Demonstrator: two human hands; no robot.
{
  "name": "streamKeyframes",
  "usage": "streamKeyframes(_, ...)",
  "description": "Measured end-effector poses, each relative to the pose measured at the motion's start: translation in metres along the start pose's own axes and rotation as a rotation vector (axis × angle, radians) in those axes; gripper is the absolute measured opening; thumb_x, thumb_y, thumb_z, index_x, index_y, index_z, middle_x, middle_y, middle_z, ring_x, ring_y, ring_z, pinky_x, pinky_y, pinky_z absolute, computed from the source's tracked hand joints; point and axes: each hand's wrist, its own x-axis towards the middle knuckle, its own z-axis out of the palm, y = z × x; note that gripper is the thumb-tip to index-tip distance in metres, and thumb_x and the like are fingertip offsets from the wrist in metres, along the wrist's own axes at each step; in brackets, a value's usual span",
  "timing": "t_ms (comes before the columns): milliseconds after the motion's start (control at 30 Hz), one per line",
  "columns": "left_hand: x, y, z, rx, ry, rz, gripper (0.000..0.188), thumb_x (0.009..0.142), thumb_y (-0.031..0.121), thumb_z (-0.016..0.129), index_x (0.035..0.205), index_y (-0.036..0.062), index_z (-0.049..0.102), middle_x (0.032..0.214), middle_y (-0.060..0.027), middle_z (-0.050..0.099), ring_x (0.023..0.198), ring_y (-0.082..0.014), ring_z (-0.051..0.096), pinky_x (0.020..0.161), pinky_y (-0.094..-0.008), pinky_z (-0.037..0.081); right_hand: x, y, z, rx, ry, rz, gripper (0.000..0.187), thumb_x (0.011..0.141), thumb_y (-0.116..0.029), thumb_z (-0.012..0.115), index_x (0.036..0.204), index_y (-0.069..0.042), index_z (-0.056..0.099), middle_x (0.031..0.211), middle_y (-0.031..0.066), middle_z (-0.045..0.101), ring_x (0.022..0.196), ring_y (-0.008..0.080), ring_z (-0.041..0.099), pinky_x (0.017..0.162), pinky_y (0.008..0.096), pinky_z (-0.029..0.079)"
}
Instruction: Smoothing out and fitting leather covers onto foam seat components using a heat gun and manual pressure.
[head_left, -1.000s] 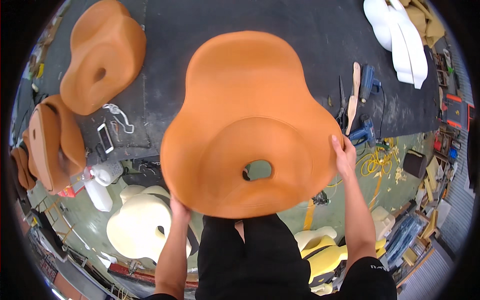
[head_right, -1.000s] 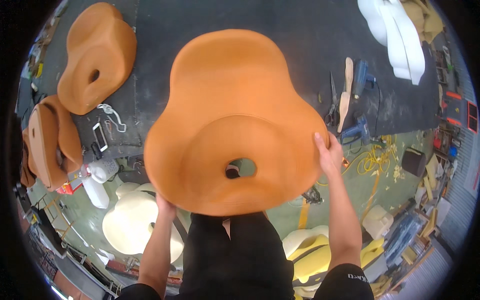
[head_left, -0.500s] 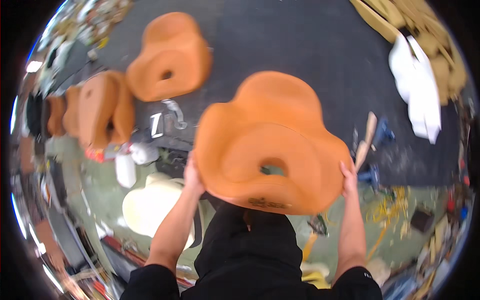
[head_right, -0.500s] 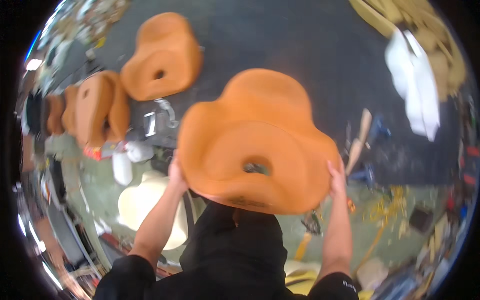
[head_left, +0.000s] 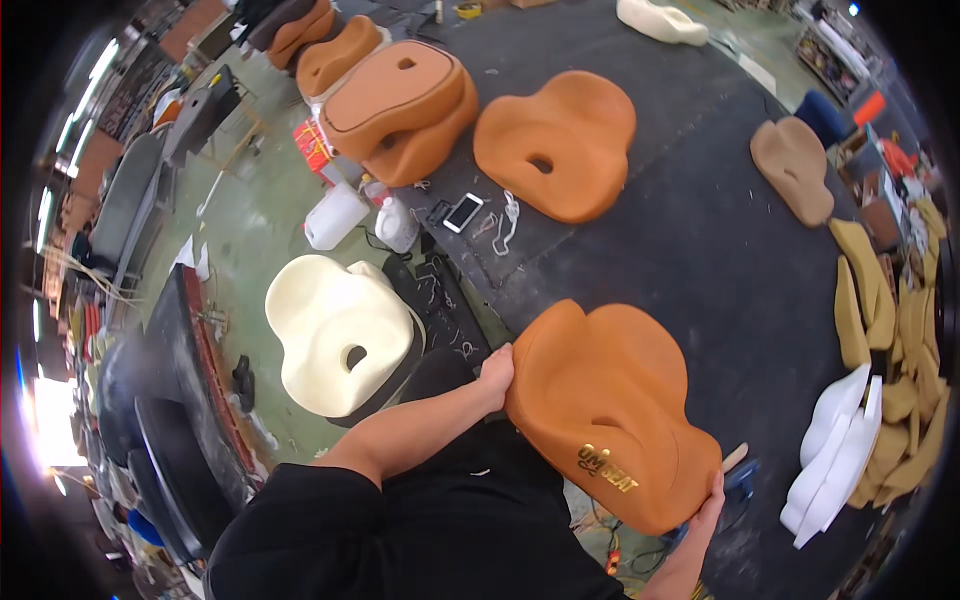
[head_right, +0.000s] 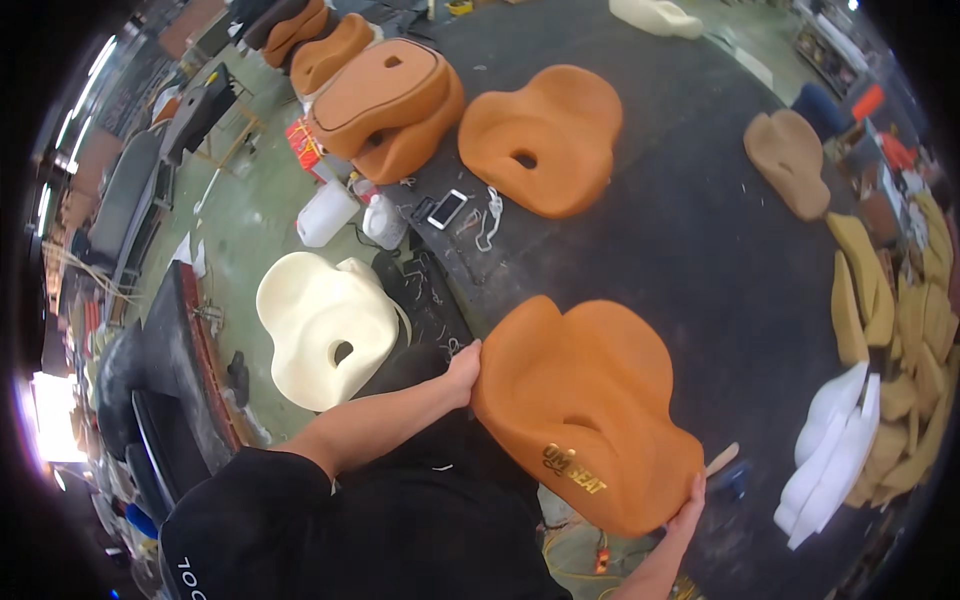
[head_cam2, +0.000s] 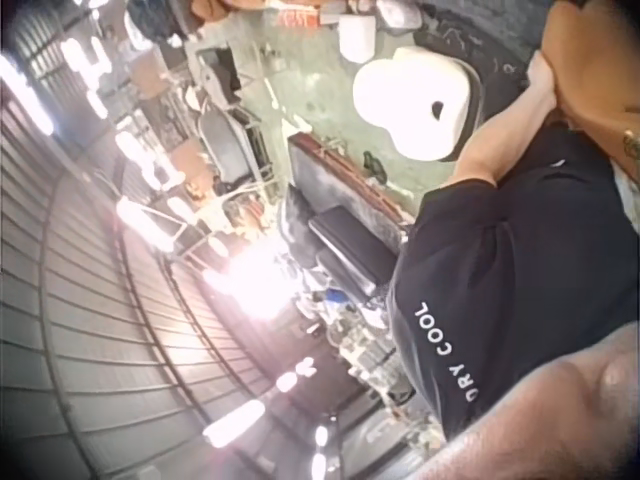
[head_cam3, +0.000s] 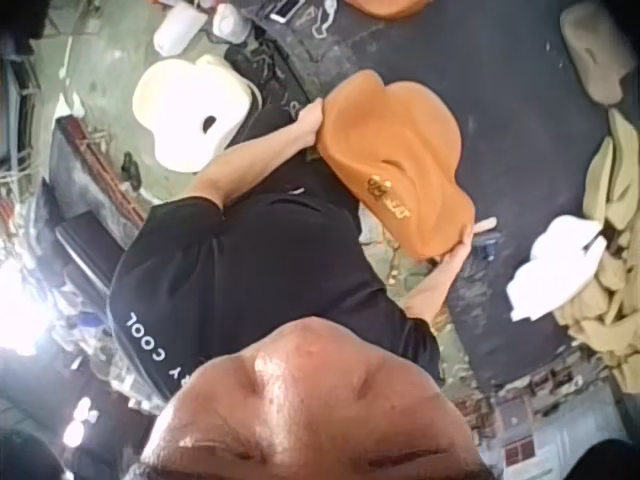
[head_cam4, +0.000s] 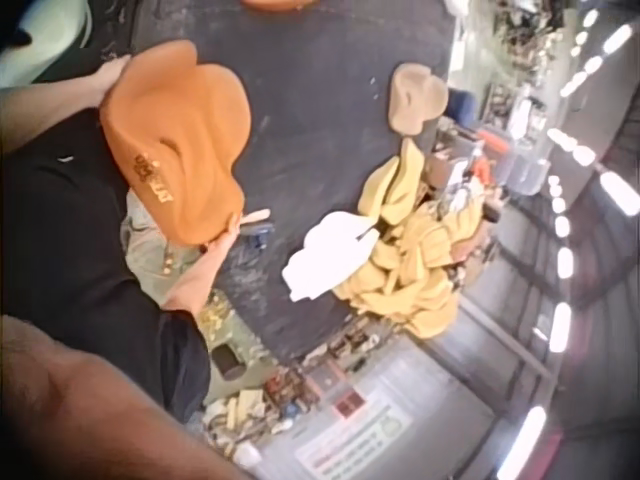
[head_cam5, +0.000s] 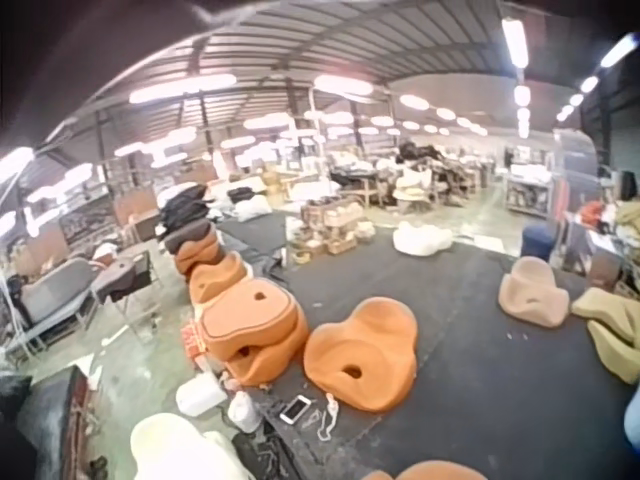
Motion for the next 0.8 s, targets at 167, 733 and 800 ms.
streamKeyframes(167, 0.043, 0.029, 0.012, 0.129, -0.169, 0.269, 0.052, 0.113, 0.040, 0.040, 0.142, 0.0022, 0.061, 0.143, -0.0119, 0.063, 0.129, -0.0241, 0.059, 0.110, -0.0396, 0.044, 0.030, -0.028, 0.011, 0.032, -0.224, -0.124, 0.066, 0.107, -0.059, 0.050, 0.151, -0.010, 0.053, 0.151, 0.0065, 0.057, 0.139, 0.0252, 0.053, 0.116, 0.0417, 0.041)
streamKeyframes(733, 0.113, 0.191, -0.037, 0.070, -0.462, -0.010, 0.069, 0.104, 0.065, 0.043, 0.156, 0.0202, 0.050, 0.165, -0.0112, 0.043, 0.152, -0.0365, 0.036, 0.117, -0.0722, 0.024, 0.037, -0.114, 0.233, -0.235, -0.144, -0.055, 0.066, 0.109, -0.060, 0.043, 0.140, -0.004, 0.060, 0.137, 0.0132, 0.067, 0.122, 0.0289, 0.067, 0.105, 0.0434, 0.054)
streamKeyframes(800, 0.089, 0.249, -0.077, 0.075, -0.465, -0.042, 0.071, 0.105, 0.066, 0.041, 0.157, 0.0180, 0.049, 0.164, -0.0103, 0.045, 0.151, -0.0373, 0.037, 0.118, -0.0716, 0.024, 0.024, -0.132, 0.307, -0.276, -0.090, -0.063, 0.065, 0.110, -0.057, 0.042, 0.140, -0.003, 0.060, 0.136, 0.0136, 0.067, 0.122, 0.0284, 0.067, 0.104, 0.0433, 0.055)
